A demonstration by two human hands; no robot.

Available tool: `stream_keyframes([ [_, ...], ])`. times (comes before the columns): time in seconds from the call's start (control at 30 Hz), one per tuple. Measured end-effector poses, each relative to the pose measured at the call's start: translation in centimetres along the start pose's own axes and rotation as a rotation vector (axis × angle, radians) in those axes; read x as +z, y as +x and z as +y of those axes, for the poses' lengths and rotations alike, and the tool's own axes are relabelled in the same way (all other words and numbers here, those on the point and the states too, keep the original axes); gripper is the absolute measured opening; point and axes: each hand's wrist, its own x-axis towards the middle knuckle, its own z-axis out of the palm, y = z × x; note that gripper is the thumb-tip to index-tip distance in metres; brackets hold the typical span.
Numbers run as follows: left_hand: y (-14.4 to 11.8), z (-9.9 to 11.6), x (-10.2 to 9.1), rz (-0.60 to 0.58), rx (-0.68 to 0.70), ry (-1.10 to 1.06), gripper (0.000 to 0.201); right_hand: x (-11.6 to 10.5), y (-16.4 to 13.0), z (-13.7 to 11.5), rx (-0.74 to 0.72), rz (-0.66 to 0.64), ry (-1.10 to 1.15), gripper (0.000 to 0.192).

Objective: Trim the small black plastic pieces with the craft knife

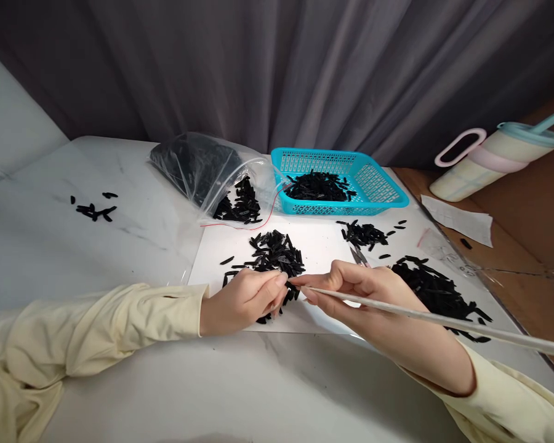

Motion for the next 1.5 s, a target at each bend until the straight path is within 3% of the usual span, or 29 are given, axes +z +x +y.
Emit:
stream_keyframes([
  [0.13,0.1,0.1,0.0,0.027,-0.029,-0.074,0.042,0.5,-0.5,0.5,-0.148,0.032,-0.195,0.02],
  [0.33,0.4,0.7,-0.1,0.046,-0.107,-0.309,0.037,1.7,-1.2,1.6,-0.552,0.14,-0.468,0.014],
  [0.5,0.3,1.1,0.0,0.064,-0.124,-0.361,0.038,2.6,-1.1,2.0,-0.624,0.163,-0.534,0.018],
  [0.63,0.3,1.6,0.1,0.083,-0.193,-0.414,0.038,3.4,-0.8,3.1,-0.709,0.262,-0.532,0.021],
  [0.8,0.3,1.4,0.4,0.095,-0.177,-0.428,0.038,4.4,-0.7,4.2,-0.607,0.3,-0.447,0.017],
  [0.93,0.0,1.0,0.5,0.048,-0.133,-0.385,0.037,4.4,-0.2,4.3,-0.563,0.408,-0.443,0.012],
  [1.13,-0.5,1.4,0.3,0.027,-0.042,-0.335,0.036,1.8,0.2,3.3,-0.285,0.529,-0.308,0.015],
  [1.23,-0.7,1.6,0.2,0.011,-0.02,-0.315,0.037,0.5,-0.3,3.9,-0.242,0.565,-0.264,0.013],
  [1.37,-0.8,1.5,0.0,-0.022,-0.002,-0.292,0.038,-0.7,-0.3,6.6,-0.333,0.453,-0.396,0.01],
  [1.5,-0.8,1.4,0.0,-0.041,-0.024,-0.338,0.038,-1.1,0.4,9.1,-0.531,0.242,-0.564,0.027],
])
